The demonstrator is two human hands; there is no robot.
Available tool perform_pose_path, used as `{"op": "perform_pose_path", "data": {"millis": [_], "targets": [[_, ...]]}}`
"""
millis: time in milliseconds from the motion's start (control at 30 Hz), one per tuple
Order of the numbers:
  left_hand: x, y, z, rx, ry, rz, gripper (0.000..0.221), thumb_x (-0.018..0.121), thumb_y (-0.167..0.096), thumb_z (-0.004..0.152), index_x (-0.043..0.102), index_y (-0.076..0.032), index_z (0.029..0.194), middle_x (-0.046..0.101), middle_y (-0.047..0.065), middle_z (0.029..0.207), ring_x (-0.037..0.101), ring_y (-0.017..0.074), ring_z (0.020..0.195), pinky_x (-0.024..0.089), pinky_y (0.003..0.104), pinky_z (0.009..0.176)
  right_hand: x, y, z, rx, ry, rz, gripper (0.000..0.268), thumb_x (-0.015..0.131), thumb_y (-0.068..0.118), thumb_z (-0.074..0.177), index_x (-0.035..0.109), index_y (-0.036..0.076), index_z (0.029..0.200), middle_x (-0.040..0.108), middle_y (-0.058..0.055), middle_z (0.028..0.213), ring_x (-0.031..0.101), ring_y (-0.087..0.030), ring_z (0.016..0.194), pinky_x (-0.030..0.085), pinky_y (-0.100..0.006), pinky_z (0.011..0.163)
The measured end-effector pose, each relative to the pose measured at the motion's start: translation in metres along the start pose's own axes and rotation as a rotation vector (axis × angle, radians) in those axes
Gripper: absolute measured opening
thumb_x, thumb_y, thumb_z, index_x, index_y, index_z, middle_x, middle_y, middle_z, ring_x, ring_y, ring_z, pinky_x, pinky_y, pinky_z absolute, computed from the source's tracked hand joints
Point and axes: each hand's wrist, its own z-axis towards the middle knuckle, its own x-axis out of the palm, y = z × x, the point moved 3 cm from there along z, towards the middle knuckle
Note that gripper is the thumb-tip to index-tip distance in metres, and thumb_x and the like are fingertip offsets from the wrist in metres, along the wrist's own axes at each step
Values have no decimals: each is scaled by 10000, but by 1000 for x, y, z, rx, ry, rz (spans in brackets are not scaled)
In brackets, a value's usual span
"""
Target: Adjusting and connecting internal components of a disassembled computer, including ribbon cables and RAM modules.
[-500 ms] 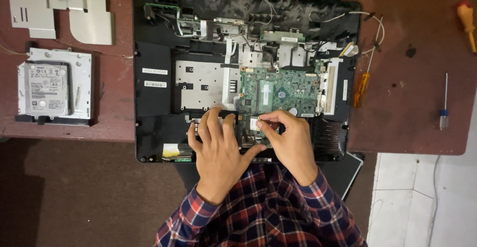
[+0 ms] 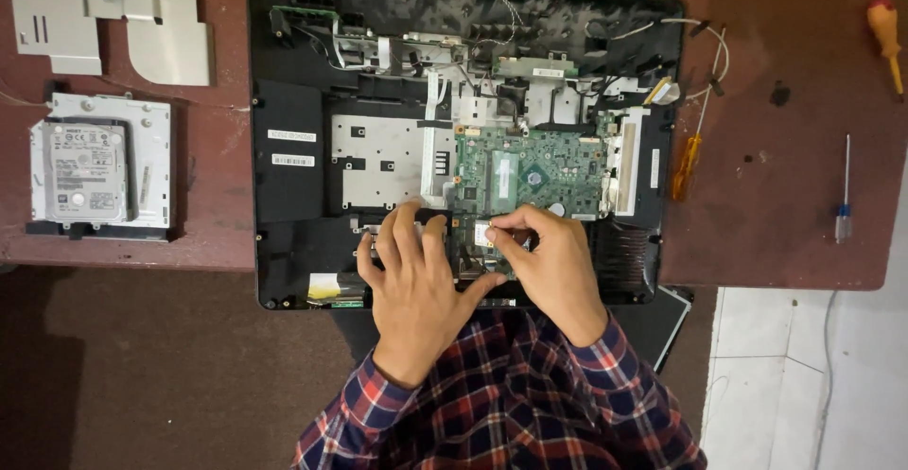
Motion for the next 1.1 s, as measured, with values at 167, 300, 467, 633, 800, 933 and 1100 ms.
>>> {"op": "perform_pose_path", "data": {"millis": [167,300,467,633,800,933,1100], "targets": [[0,1,-1,1,-8,-7,932,609,-919,814,562,-122,1295,508,141,1457,517,308,1313,324,515,1103,1,-2,-2,44,5,20,126,766,198,917,791,80,953,771,-23,859,711,-143,805,578,-280,744],[0,1,-1,10,-8,11,941,635,-927,799,551,-129,1292,496,135,1458,508,303,1327,331,512,1106,0,1,-1,32,11,16,131,753,202,930,783,74,937,768,-28,854,703,-144,783,570,-286,708],[1,0,0,7,-8,12,956,627,-944,783,555,-134,1285,510,133,1455,519,298,1313,328,496,1102,3,-1,-1,24,9,18,137,758,205,925,788,74,953,764,-26,855,695,-145,792,574,-286,743],[1,0,0,11,-8,2,934,632,-918,804,550,-126,1292,503,139,1457,514,302,1305,319,481,1110,4,-2,-2,32,26,4,139,753,212,933,782,85,983,732,-19,833,661,-139,764,549,-280,709],[-2,0,1,16,-35,26,921,582,-937,827,547,-136,1281,519,126,1433,513,289,1299,308,471,1118,7,1,-8,-57,-17,-34,152,739,184,938,729,47,1004,729,-65,954,673,-193,860,562,-316,813],[0,0,1,5,-42,14,915,519,-941,843,569,-136,1274,535,133,1441,527,290,1297,310,470,1112,7,2,-14,-93,-64,-89,236,707,212,966,753,22,1099,694,-81,963,654,-237,943,536,-358,865],[0,0,1,3,-20,24,923,568,-933,829,541,-144,1307,519,131,1451,532,295,1287,320,471,1099,5,7,-23,-216,-102,-139,253,671,142,985,723,15,1198,741,-125,1124,688,-285,1055,573,-415,959]]}}
